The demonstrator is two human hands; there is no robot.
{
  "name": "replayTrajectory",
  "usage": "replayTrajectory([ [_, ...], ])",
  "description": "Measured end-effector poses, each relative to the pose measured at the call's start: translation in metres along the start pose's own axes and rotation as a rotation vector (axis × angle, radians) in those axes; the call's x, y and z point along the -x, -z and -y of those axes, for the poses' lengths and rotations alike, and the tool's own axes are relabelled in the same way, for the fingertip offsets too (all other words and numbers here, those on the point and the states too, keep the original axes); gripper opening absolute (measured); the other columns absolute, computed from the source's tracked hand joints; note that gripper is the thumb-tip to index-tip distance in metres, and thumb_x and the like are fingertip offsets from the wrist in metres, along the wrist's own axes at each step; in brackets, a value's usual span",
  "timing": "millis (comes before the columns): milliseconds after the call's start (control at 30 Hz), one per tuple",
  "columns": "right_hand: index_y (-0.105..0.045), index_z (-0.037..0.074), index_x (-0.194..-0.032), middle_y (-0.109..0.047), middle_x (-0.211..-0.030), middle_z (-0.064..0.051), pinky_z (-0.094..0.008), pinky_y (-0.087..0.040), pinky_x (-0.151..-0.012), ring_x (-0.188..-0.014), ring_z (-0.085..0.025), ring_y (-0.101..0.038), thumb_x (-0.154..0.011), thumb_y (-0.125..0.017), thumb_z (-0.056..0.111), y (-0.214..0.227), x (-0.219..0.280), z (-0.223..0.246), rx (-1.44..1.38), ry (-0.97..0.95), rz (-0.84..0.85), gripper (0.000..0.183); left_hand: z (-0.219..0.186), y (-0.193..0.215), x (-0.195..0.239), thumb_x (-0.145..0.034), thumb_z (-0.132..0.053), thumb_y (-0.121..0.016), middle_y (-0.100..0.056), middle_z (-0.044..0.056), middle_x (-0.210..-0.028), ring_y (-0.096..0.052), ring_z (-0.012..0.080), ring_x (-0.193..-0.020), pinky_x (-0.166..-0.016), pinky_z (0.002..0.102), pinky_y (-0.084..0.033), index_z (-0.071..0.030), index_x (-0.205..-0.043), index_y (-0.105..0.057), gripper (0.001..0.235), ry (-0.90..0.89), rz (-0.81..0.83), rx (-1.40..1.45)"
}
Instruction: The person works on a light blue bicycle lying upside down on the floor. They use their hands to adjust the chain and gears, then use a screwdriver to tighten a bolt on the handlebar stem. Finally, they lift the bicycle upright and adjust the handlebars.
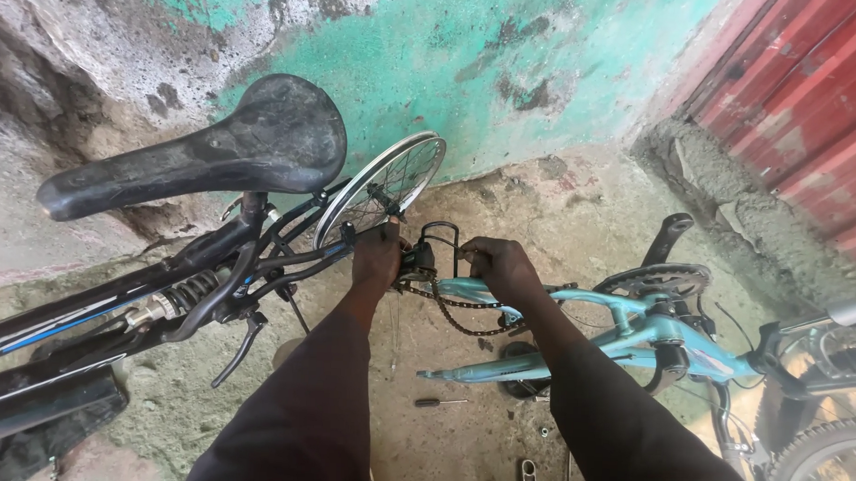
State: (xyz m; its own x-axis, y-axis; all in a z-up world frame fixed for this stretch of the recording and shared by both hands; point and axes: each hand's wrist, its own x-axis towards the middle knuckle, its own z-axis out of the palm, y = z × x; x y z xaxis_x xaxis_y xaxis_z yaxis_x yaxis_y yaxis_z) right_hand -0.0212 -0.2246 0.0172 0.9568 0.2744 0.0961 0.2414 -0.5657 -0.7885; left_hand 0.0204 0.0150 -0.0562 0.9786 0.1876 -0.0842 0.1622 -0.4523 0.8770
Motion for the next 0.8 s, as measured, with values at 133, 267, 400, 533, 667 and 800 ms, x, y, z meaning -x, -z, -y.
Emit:
replayTrajectory([
  [133, -0.077, 0.007, -0.111, -0.074, -0.073, -0.015, -0.041, -0.056, -0.072, -0.073, -0.029, -0.073, -0.102, -0.063, 0.009, 0.001, 0.0, 0.003, 0.007, -0.003, 0.006, 0.017, -0.001, -0.003, 0.0, -0.109, -0.059, -0.028, -0.075, 0.019, -0.1, -0.071, 0.0416, -0.104, -0.093, 0.063, -0.055, -0.014, -0.091, -0.081, 0.072, 0.033, -0.014, -0.029],
  [267, -0.077, 0.006, -0.112, -0.075, -0.074, -0.016, -0.041, -0.056, -0.071, -0.073, -0.029, -0.073, -0.101, -0.063, 0.008, -0.001, 0.0, 0.0, -0.003, 0.014, 0.002, 0.018, -0.002, -0.002, 0.001, -0.11, -0.057, -0.03, -0.076, 0.019, -0.099, -0.071, 0.0426, -0.105, -0.092, 0.064, -0.054, -0.013, -0.094, -0.081, 0.069, 0.022, -0.025, 0.007],
  [400, -0.078, 0.005, -0.113, -0.075, -0.073, -0.016, -0.04, -0.056, -0.071, -0.072, -0.029, -0.073, -0.101, -0.062, 0.006, 0.0, -0.001, 0.0, -0.015, 0.04, 0.009, 0.019, 0.006, -0.006, -0.005, -0.111, -0.051, -0.035, -0.074, 0.018, -0.092, -0.071, 0.0434, -0.101, -0.089, 0.064, -0.055, -0.012, -0.091, -0.079, 0.062, -0.007, -0.064, 0.108],
  [533, -0.078, 0.006, -0.111, -0.074, -0.072, -0.015, -0.039, -0.056, -0.07, -0.071, -0.028, -0.073, -0.101, -0.063, 0.005, -0.001, -0.003, -0.002, 0.003, 0.037, 0.0, 0.018, -0.001, -0.007, 0.001, -0.111, -0.051, -0.033, -0.075, 0.017, -0.09, -0.072, 0.0397, -0.098, -0.091, 0.059, -0.056, -0.013, -0.088, -0.078, 0.063, 0.021, -0.103, 0.08],
  [667, -0.077, 0.004, -0.111, -0.074, -0.072, -0.016, -0.041, -0.056, -0.07, -0.071, -0.03, -0.073, -0.101, -0.062, 0.005, 0.0, -0.001, -0.001, -0.001, 0.043, 0.006, 0.018, -0.003, -0.006, 0.003, -0.111, -0.045, -0.036, -0.074, 0.012, -0.083, -0.073, 0.0341, -0.089, -0.086, 0.054, -0.057, -0.016, -0.082, -0.074, 0.056, 0.034, -0.19, 0.007],
  [800, -0.077, 0.007, -0.112, -0.074, -0.073, -0.014, -0.038, -0.055, -0.072, -0.072, -0.026, -0.073, -0.102, -0.062, 0.007, 0.001, -0.004, 0.0, -0.011, 0.006, 0.012, 0.019, 0.004, -0.013, -0.005, -0.106, -0.049, -0.039, -0.073, 0.004, -0.079, -0.074, 0.0259, -0.081, -0.076, 0.046, -0.061, -0.023, -0.083, -0.07, 0.047, 0.164, -0.385, -0.172],
])
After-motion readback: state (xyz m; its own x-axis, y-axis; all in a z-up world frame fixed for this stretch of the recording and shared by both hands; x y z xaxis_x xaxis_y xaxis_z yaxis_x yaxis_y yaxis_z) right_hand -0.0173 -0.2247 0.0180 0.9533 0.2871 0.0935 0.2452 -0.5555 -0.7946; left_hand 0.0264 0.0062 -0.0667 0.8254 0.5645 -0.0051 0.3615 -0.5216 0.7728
